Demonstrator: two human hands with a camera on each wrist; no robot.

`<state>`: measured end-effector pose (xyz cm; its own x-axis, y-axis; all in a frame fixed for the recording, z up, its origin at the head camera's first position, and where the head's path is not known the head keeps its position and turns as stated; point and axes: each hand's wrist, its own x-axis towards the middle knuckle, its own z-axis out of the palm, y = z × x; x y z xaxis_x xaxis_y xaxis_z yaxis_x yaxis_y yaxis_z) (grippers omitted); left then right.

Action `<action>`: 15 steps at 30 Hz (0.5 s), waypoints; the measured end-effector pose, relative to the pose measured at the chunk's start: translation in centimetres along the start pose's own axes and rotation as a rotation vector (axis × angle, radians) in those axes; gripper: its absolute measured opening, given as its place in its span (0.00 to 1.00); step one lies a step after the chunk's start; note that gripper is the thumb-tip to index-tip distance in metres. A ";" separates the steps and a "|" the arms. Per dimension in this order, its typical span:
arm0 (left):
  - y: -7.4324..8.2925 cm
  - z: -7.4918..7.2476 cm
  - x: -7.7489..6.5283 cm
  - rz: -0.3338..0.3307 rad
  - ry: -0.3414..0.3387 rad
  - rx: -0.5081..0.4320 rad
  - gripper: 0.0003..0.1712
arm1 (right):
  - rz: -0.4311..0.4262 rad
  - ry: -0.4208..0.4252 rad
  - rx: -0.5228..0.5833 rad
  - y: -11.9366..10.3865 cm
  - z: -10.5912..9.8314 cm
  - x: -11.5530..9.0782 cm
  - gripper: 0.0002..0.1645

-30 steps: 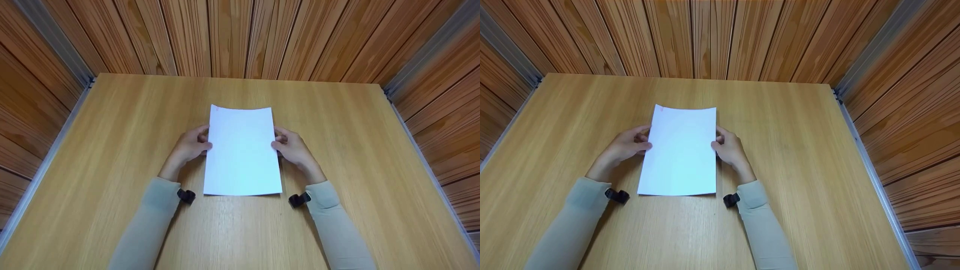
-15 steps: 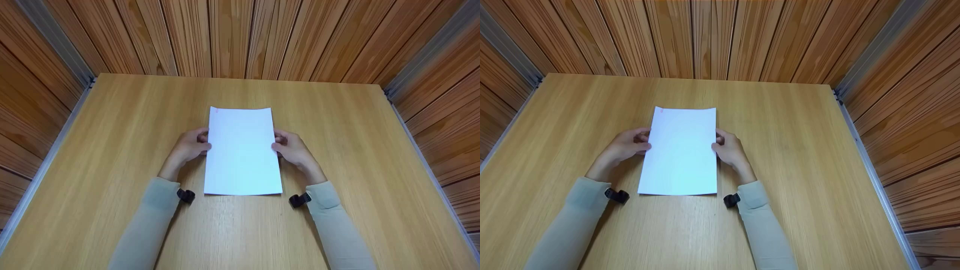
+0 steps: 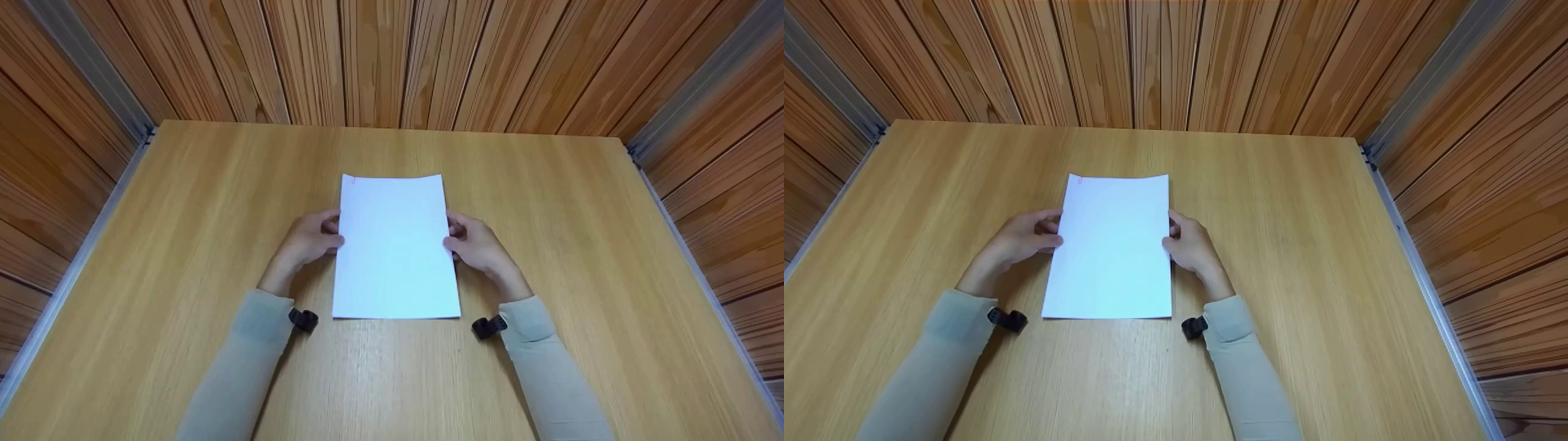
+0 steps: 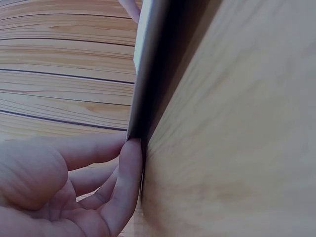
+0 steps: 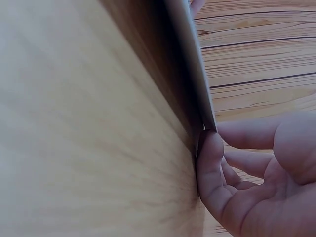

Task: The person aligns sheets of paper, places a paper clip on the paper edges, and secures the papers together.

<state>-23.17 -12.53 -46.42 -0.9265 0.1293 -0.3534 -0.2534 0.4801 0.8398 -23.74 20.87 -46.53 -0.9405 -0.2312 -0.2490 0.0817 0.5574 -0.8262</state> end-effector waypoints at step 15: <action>-0.2 -0.1 -0.1 0.028 0.016 0.025 0.37 | -0.044 0.025 -0.073 0.0 0.0 -0.1 0.36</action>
<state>-23.03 -12.72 -46.56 -0.9376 0.1292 -0.3229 -0.2203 0.4976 0.8390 -23.62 20.92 -46.54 -0.9506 -0.2374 -0.2001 0.0169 0.6038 -0.7969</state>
